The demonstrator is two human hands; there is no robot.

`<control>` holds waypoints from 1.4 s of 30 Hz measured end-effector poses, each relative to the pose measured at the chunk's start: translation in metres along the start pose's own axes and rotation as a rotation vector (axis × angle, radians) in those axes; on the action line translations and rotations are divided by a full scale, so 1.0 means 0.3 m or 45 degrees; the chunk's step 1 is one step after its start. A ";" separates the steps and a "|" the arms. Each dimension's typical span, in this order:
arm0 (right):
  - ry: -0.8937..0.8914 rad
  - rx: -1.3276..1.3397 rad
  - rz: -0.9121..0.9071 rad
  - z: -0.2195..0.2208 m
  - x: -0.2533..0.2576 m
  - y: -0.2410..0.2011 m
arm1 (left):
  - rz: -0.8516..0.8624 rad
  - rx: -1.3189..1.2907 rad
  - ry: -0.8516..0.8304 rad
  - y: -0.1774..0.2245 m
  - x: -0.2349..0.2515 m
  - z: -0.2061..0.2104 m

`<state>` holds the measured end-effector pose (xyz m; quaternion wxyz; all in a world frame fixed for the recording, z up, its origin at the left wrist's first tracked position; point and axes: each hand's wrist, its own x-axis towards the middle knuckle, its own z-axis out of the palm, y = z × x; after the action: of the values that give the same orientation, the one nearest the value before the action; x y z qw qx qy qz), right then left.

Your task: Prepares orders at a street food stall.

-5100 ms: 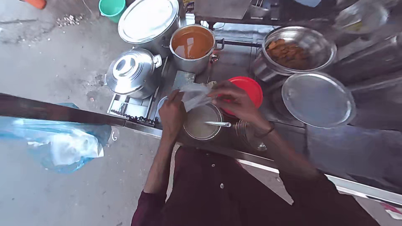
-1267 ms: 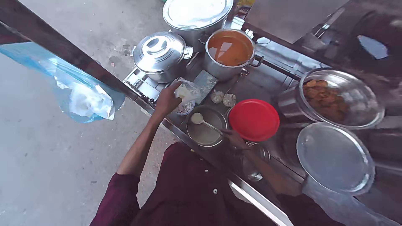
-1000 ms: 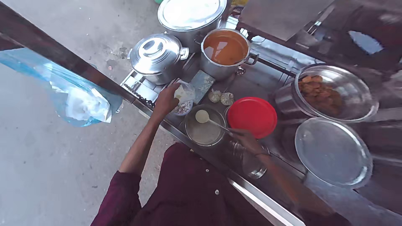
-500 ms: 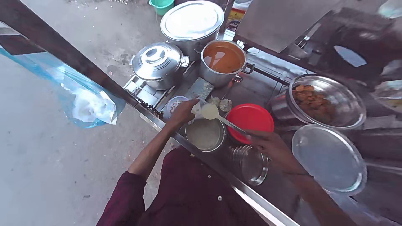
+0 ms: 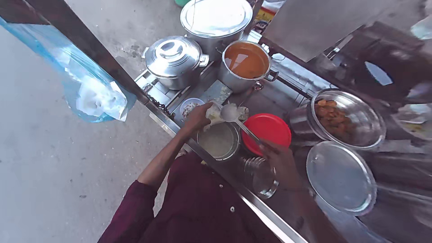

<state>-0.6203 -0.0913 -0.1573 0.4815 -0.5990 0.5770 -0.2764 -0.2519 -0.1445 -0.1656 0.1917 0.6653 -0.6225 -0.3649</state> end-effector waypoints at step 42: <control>0.001 -0.629 -0.316 0.028 -0.038 -0.098 | 0.004 0.111 -0.046 0.035 0.014 0.007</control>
<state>-0.6025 -0.0819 -0.1315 0.2830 -0.7642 0.5494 -0.1845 -0.2609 -0.1498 -0.1604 0.1520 0.6653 -0.6423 -0.3489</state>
